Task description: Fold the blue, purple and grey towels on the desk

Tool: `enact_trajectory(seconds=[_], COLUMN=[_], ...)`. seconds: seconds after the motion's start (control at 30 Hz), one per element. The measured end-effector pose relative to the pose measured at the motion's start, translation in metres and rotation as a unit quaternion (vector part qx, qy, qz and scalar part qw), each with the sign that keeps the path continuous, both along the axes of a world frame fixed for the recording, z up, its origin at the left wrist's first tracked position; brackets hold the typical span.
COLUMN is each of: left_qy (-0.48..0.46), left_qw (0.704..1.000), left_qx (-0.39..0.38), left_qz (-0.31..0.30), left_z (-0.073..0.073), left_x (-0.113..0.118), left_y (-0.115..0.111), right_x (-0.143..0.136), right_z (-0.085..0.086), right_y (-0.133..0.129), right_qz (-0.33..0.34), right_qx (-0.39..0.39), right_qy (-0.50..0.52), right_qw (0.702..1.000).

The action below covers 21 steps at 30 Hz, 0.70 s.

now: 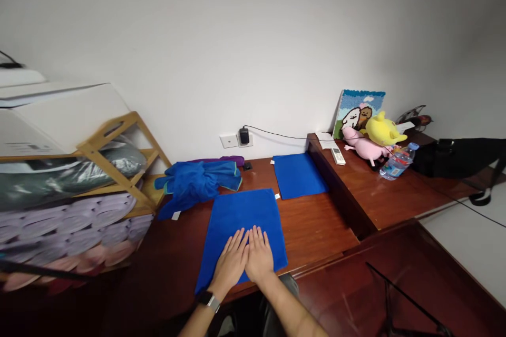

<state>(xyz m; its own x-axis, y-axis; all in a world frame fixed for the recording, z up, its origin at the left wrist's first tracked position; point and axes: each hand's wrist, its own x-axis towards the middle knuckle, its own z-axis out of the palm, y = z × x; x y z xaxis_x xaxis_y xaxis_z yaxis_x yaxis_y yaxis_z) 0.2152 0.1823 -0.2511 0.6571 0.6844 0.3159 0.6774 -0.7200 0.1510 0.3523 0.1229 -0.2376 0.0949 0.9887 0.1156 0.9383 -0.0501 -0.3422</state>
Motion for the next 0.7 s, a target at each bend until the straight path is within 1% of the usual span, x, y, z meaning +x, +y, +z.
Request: enact_trajectory(seconds=[0.03,0.1,0.17,0.23,0.3,0.37,0.4,0.47,0.53,0.6,0.63,0.67,0.7], left_qy=[0.005,0.012,0.014,0.009,0.000,-0.012,-0.018,-0.027,-0.026,-0.013,-0.005,0.003,0.009], left_qw=[1.000,0.999,0.997,0.994,0.990,0.986,0.986,0.988,0.994,0.998,0.999,0.999,0.999], left_qx=[-0.007,-0.015,-0.014,-0.007,0.006,0.028,0.039,0.050,0.044,0.025,0.014,0.005,-0.002], left_qz=[0.008,0.042,0.075,0.111,0.143,0.163,0.164,0.145,0.101,0.053,0.041,0.038,0.046], left_z=[-0.005,-0.016,-0.027,-0.034,-0.039,-0.038,-0.035,-0.024,-0.009,0.001,0.002,0.001,-0.003], left_x=[-0.002,-0.019,-0.046,-0.075,-0.097,-0.105,-0.103,-0.085,-0.055,-0.026,-0.016,-0.011,-0.011], left_y=[-0.002,-0.004,-0.005,-0.006,-0.011,-0.017,-0.020,-0.025,-0.026,-0.024,-0.022,-0.020,-0.017], right_x=[-0.003,0.003,0.023,0.048,0.069,0.078,0.077,0.062,0.037,0.012,0.003,-0.003,-0.004], right_z=[-0.002,-0.004,-0.005,-0.004,-0.004,-0.002,-0.001,0.002,0.006,0.008,0.007,0.006,0.004], right_y=[-0.003,-0.010,-0.019,-0.030,-0.041,-0.048,-0.050,-0.048,-0.039,-0.026,-0.021,-0.016,-0.014], right_qz=[0.008,0.017,0.015,-0.001,-0.030,-0.062,-0.074,-0.080,-0.058,-0.027,-0.015,-0.009,-0.006], right_qx=[0.000,0.008,0.013,0.003,-0.021,-0.047,-0.052,-0.029,0.015,0.038,0.036,0.030,0.024], right_qy=[0.000,0.000,-0.004,-0.014,-0.021,-0.024,-0.025,-0.025,-0.018,-0.007,0.000,0.004,0.007], right_qw=[1.000,1.000,1.000,1.000,0.999,0.997,0.996,0.996,0.998,0.999,0.999,1.000,1.000])
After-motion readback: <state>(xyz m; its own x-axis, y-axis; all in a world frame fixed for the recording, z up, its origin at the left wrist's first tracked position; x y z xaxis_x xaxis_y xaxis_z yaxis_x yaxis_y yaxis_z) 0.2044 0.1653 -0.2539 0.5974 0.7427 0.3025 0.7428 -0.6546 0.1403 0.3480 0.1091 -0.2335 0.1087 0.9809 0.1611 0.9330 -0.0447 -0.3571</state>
